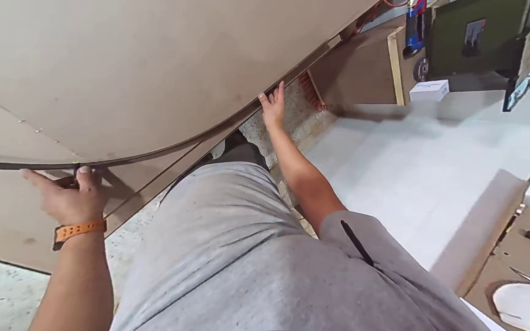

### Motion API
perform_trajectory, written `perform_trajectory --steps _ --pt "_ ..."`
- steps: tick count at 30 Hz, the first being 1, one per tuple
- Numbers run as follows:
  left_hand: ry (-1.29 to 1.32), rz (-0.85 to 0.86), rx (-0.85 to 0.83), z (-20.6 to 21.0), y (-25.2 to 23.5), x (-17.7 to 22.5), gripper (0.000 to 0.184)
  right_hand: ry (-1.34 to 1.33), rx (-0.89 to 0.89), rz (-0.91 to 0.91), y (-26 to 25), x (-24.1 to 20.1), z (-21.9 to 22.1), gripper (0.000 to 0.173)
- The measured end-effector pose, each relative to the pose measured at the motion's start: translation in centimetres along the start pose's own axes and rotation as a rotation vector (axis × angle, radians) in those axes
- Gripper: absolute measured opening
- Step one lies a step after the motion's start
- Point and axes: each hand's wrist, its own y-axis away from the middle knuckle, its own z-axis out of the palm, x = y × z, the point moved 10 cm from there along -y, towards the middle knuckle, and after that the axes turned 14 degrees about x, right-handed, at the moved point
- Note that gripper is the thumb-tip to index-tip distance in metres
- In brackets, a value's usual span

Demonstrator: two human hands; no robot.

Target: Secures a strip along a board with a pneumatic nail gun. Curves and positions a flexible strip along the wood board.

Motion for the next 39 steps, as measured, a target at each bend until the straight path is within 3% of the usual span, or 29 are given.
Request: perform_trajectory --steps 10,21,25,32,39 --pt "0.030 -0.070 0.031 0.0 -0.1 -0.6 0.096 0.015 -0.012 -0.047 0.2 -0.2 0.1 0.093" --pt "0.041 -0.101 0.028 -0.2 0.2 0.5 0.092 0.207 -0.047 -0.019 0.0 -0.4 0.3 0.089" --pt "0.098 -0.122 -0.037 -0.1 0.8 0.5 0.089 0.179 -0.039 -0.172 0.8 -2.7 -0.1 0.082" --pt "0.122 -0.178 -0.160 -0.2 2.7 -4.1 0.077 0.377 -0.129 -0.246 0.5 -3.6 0.5 0.086" --pt "0.204 -0.188 -0.252 -0.7 5.2 -7.3 0.048 0.634 -0.096 -0.336 0.7 -4.4 0.1 0.081"
